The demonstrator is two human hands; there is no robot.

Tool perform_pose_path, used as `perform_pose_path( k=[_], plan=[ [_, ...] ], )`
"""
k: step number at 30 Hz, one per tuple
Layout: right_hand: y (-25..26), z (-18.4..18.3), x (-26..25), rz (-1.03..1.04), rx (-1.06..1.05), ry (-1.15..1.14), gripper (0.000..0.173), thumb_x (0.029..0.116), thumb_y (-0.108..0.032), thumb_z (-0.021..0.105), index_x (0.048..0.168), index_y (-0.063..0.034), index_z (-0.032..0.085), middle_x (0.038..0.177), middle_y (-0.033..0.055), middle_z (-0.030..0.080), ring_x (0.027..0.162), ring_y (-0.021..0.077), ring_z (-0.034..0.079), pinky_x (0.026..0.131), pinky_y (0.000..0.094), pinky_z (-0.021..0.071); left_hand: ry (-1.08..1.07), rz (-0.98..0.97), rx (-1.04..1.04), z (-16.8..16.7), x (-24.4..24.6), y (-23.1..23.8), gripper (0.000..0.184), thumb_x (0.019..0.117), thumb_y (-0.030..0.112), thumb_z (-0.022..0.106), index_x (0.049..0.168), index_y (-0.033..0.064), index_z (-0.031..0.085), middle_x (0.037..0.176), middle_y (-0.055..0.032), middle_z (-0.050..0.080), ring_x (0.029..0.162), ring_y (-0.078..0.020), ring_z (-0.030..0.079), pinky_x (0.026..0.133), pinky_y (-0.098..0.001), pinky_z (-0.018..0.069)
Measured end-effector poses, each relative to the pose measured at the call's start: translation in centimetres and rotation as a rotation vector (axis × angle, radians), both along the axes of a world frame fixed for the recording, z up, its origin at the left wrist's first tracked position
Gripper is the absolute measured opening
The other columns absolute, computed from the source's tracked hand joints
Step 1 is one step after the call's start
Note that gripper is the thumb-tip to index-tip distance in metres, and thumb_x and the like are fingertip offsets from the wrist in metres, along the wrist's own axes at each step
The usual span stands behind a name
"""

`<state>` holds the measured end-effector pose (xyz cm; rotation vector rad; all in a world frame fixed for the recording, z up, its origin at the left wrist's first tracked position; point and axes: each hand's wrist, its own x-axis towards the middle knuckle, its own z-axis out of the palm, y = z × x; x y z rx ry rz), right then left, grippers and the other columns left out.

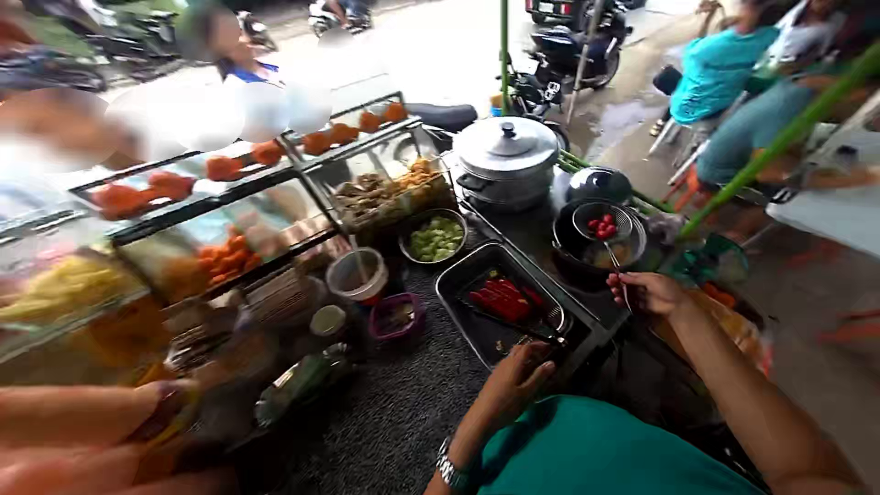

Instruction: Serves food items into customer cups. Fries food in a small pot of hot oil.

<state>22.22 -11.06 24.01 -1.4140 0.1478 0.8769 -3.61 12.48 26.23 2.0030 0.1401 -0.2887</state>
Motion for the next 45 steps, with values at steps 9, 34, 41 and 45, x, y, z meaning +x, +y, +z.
perform_pose_path(
  k=[9,34,41,45],
  plan=[
    [-3.0,-2.5,6.4,0.097,-0.24,0.037,0.022,0.1103,-0.014,0.043,0.12,-0.0015,0.059,0.094,0.0047,0.072,0.073,0.012,0.069,0.067,0.0271,0.058,-0.265,-0.252,-0.509,-0.7,-4.1,0.6,0.057,0.1108,0.046,0.034,0.11,0.0046,0.073,0.121,-0.0054,0.07,0.122,-0.0123,0.06,0.109,-0.0331,0.0463],
    [-6.7,2.1,20.2,0.883,-1.362,-1.413,0.032,0.0977,0.003,0.056,0.127,0.0017,0.068,0.125,0.0254,0.066,0.119,0.0468,0.06,0.108,0.0653,0.0348,-0.318,-0.423,-0.612,0.2,-2.6,0.3,0.08,0.1062,0.063,0.018,0.111,0.0058,0.074,0.132,-0.0108,0.065,0.138,-0.0232,0.048,0.119,-0.0389,0.0336],
    [-7.2,1.6,20.3,0.98,-1.347,-1.1,0.03,0.1062,-0.028,0.056,0.124,-0.011,0.074,0.12,0.0196,0.071,0.115,0.0411,0.064,0.103,0.0651,0.0402,-0.312,-0.354,-0.653,-0.5,-2.5,-0.2,0.081,0.105,0.065,0.017,0.108,0.0085,0.075,0.13,-0.0087,0.067,0.136,-0.0221,0.051,0.117,-0.038,0.0373],
    [-6.9,-1.1,18.9,0.957,-1.25,-0.845,0.035,0.1059,-0.036,0.057,0.118,-0.0089,0.075,0.115,0.0222,0.072,0.114,0.0443,0.065,0.094,0.0685,0.0466,-0.322,-0.358,-0.666,-1.1,-2.5,-0.2,0.082,0.1048,0.066,0.015,0.111,0.0097,0.074,0.131,-0.0077,0.067,0.136,-0.0216,0.051,0.118,-0.0378,0.0371]
  ],
)
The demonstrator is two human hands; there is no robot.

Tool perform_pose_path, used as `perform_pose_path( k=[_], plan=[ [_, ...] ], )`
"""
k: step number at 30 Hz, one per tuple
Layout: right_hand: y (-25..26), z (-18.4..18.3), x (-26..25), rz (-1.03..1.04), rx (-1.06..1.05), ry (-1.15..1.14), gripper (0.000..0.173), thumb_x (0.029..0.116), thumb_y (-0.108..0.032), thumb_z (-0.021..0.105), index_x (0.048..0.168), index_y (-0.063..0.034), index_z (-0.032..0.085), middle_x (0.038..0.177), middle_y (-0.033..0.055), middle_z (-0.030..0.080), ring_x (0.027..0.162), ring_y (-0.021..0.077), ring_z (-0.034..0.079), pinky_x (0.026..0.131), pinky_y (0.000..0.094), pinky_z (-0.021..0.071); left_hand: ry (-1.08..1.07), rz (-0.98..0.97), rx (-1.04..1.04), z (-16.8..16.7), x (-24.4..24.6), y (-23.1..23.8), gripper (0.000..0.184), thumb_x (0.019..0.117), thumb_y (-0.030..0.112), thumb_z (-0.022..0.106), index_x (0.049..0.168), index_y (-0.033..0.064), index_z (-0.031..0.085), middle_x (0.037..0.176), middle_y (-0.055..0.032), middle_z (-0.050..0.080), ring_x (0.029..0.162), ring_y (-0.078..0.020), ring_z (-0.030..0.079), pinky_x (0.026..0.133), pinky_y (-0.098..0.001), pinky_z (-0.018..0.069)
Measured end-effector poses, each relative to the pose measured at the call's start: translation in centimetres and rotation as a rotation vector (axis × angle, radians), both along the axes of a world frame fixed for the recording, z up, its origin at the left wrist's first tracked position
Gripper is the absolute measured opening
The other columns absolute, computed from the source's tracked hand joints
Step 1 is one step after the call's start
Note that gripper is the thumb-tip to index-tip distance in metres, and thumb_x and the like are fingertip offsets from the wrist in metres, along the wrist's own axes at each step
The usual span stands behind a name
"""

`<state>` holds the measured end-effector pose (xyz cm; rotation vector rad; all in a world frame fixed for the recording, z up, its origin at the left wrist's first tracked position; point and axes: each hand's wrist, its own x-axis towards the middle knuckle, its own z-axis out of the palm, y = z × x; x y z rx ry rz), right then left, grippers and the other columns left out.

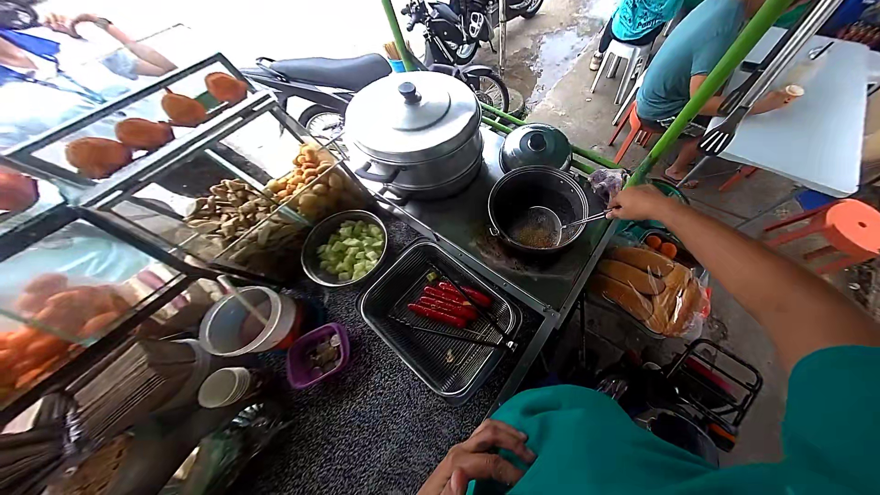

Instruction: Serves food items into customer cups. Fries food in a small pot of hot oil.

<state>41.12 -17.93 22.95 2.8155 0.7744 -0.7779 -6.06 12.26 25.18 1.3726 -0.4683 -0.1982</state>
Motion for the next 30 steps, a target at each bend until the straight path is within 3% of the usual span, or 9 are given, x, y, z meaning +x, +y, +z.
perform_pose_path(
  k=[4,11,17,19,30],
  plan=[
    [1.2,-2.8,-1.8,-0.094,0.153,0.145,0.04,0.1073,-0.035,0.055,0.111,0.0004,0.074,0.109,0.0257,0.071,0.109,0.0438,0.066,0.094,0.0661,0.0476,0.037,0.018,-0.031,-0.4,0.4,0.0,0.082,0.1049,0.065,0.015,0.12,0.007,0.072,0.128,-0.0089,0.068,0.132,-0.0206,0.055,0.115,-0.0365,0.0411],
    [3.4,-4.4,-6.2,-0.294,0.276,0.035,0.041,0.1039,-0.036,0.06,0.103,0.0028,0.073,0.104,0.0268,0.071,0.104,0.0451,0.067,0.087,0.0666,0.0497,0.202,0.259,-0.025,0.0,-0.1,0.3,0.077,0.1034,0.068,0.02,0.127,0.0153,0.07,0.126,-0.0029,0.07,0.123,-0.0136,0.062,0.11,-0.0336,0.0464],
    [3.2,-5.9,-8.3,-0.345,0.354,-0.11,0.037,0.1044,-0.033,0.06,0.106,0.0008,0.074,0.099,0.0269,0.071,0.097,0.0472,0.069,0.08,0.0676,0.0518,0.285,0.448,0.009,-1.8,-1.0,1.4,0.052,0.1072,0.053,0.037,0.129,0.0193,0.071,0.121,0.0002,0.074,0.115,-0.0122,0.068,0.105,-0.0322,0.0518],
    [3.3,-5.8,-8.2,-0.342,0.335,-0.08,0.038,0.1052,-0.034,0.058,0.11,0.0003,0.074,0.103,0.0266,0.072,0.102,0.047,0.068,0.084,0.0673,0.0507,0.312,0.483,0.003,-1.9,-1.3,1.4,0.048,0.1068,0.05,0.041,0.128,0.02,0.072,0.12,0.0011,0.075,0.113,-0.0114,0.069,0.104,-0.0312,0.0525],
    [3.3,-5.5,-8.9,-0.409,0.33,-0.113,0.036,0.1047,-0.034,0.059,0.111,-0.0011,0.074,0.105,0.0265,0.072,0.103,0.0467,0.068,0.085,0.0675,0.0507,0.422,0.573,0.065,-2.3,-0.9,1.0,0.044,0.1066,0.044,0.049,0.125,0.011,0.071,0.114,0.0011,0.076,0.106,-0.0105,0.071,0.099,-0.0296,0.0545]
  ],
)
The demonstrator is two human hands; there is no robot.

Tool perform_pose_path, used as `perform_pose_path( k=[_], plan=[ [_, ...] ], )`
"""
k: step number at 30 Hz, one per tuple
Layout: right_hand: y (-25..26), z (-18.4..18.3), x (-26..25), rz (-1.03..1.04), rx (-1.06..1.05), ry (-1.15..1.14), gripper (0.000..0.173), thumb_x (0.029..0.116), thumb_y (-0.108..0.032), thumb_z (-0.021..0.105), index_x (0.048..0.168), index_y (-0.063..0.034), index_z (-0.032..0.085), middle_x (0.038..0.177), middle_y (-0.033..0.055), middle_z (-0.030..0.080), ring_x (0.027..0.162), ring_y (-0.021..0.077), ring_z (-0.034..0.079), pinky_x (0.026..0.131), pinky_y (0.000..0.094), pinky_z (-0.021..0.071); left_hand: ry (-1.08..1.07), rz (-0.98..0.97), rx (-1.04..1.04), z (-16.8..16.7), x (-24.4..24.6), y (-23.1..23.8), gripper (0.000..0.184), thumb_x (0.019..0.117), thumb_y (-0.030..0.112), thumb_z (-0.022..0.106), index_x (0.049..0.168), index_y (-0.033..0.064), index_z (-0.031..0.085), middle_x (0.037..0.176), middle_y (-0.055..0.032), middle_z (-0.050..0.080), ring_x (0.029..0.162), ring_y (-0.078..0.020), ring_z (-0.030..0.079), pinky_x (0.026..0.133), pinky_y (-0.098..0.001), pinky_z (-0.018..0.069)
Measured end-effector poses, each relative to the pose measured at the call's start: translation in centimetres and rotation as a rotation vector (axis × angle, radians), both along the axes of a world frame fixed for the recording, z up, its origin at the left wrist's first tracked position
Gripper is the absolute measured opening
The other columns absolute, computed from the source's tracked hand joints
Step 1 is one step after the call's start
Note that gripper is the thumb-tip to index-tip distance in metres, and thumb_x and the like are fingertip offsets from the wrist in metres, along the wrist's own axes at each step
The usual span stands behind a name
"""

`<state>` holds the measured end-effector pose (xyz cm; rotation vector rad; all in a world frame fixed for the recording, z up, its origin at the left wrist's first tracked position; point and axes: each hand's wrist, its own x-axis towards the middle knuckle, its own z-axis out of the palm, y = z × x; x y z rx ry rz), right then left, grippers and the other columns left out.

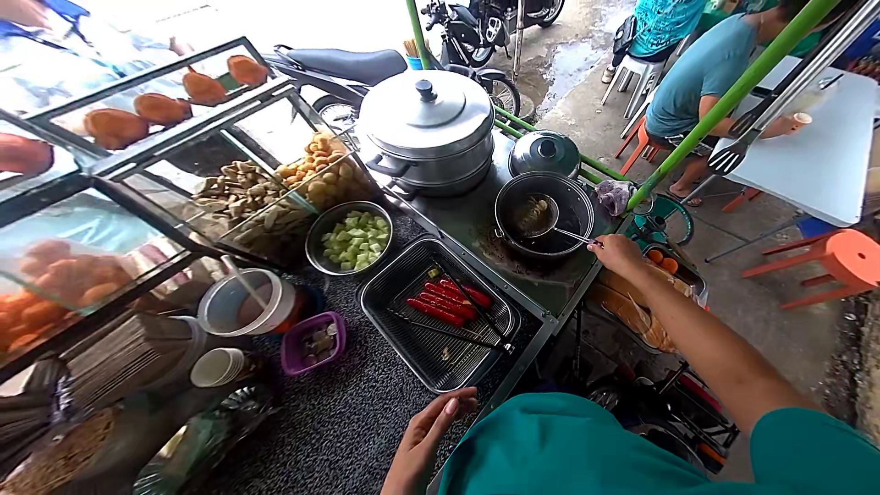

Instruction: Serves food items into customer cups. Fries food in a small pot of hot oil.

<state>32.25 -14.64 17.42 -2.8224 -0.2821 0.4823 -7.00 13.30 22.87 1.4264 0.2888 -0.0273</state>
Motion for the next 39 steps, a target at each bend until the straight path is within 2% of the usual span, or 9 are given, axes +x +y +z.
perform_pose_path(
  k=[7,12,20,25,30,33,35,37,39],
  plan=[
    [-0.3,0.2,0.5,0.02,-0.005,0.011,0.036,0.1046,-0.034,0.06,0.105,-0.001,0.075,0.1,0.0257,0.072,0.099,0.0459,0.068,0.083,0.0672,0.0508,0.029,0.014,0.004,-0.5,-0.1,0.0,0.042,0.1069,0.04,0.05,0.125,0.008,0.071,0.112,-0.0006,0.076,0.105,-0.0109,0.071,0.098,-0.0294,0.0544],
    [0.0,0.4,0.8,0.064,-0.057,0.051,0.037,0.105,-0.034,0.059,0.111,-0.0016,0.074,0.107,0.0253,0.072,0.106,0.0452,0.067,0.087,0.0662,0.0504,0.068,0.05,0.008,-0.6,-0.3,-0.1,0.04,0.1078,0.034,0.047,0.124,0.0053,0.07,0.111,-0.0015,0.076,0.103,-0.0113,0.071,0.097,-0.0294,0.0549],
    [0.7,1.2,1.3,0.071,-0.081,0.1,0.038,0.105,-0.035,0.059,0.112,-0.0007,0.075,0.111,0.0258,0.071,0.11,0.0448,0.066,0.091,0.066,0.0492,0.32,0.136,0.061,-1.8,2.6,0.1,0.033,0.108,0.019,0.044,0.117,-0.0008,0.068,0.097,-0.0035,0.073,0.089,-0.0089,0.07,0.085,-0.026,0.0571],
    [1.4,1.5,1.0,0.042,-0.107,0.069,0.036,0.1047,-0.031,0.059,0.107,0.0019,0.073,0.11,0.0272,0.071,0.109,0.0451,0.067,0.09,0.0656,0.0494,0.465,0.215,0.033,-2.9,6.2,0.5,0.034,0.1111,0.021,0.043,0.114,-0.0034,0.066,0.09,-0.0066,0.072,0.077,-0.0103,0.069,0.075,-0.0267,0.058],
    [1.2,2.8,1.4,0.072,-0.156,-0.04,0.031,0.1018,-0.029,0.064,0.106,0.0007,0.074,0.107,0.0274,0.071,0.104,0.0476,0.067,0.085,0.068,0.0496,0.612,0.282,0.025,-4.7,9.4,0.6,0.041,0.1113,0.028,0.045,0.124,-0.0087,0.058,0.097,-0.0156,0.069,0.077,-0.0164,0.07,0.075,-0.032,0.059],
    [1.2,3.5,1.0,0.102,-0.202,-0.169,0.025,0.0991,-0.012,0.063,0.12,0.0004,0.069,0.122,0.0253,0.068,0.114,0.0474,0.063,0.091,0.0669,0.048,0.65,0.303,0.013,-5.7,10.5,0.5,0.045,0.1113,0.031,0.045,0.126,-0.01,0.056,0.1,-0.0188,0.068,0.077,-0.0186,0.07,0.075,-0.0335,0.0589],
    [0.7,3.8,0.7,0.114,-0.224,-0.219,0.034,0.0974,-0.002,0.06,0.132,-0.004,0.064,0.13,0.0242,0.063,0.121,0.0478,0.058,0.093,0.065,0.0466,0.663,0.307,0.012,-6.3,10.9,0.5,0.048,0.1114,0.033,0.044,0.126,-0.0108,0.056,0.1,-0.0194,0.069,0.076,-0.0188,0.07,0.075,-0.0337,0.0588],
    [0.2,4.1,0.2,0.089,-0.26,-0.244,0.045,0.0961,0.003,0.06,0.14,-0.0094,0.059,0.135,0.0273,0.057,0.117,0.0502,0.059,0.089,0.0653,0.0487,0.662,0.329,0.002,-6.9,11.4,0.4,0.049,0.1111,0.034,0.044,0.122,-0.0114,0.057,0.095,-0.0182,0.07,0.074,-0.0181,0.07,0.073,-0.0335,0.0591],
    [-0.4,4.0,-0.4,0.058,-0.283,-0.235,0.051,0.0971,0.004,0.057,0.146,-0.0087,0.053,0.142,0.0306,0.05,0.116,0.052,0.06,0.09,0.0658,0.0478,0.653,0.352,-0.006,-7.3,11.7,0.3,0.049,0.1106,0.035,0.046,0.118,-0.012,0.057,0.089,-0.0163,0.07,0.07,-0.0169,0.07,0.069,-0.0326,0.0598]
  ],
)
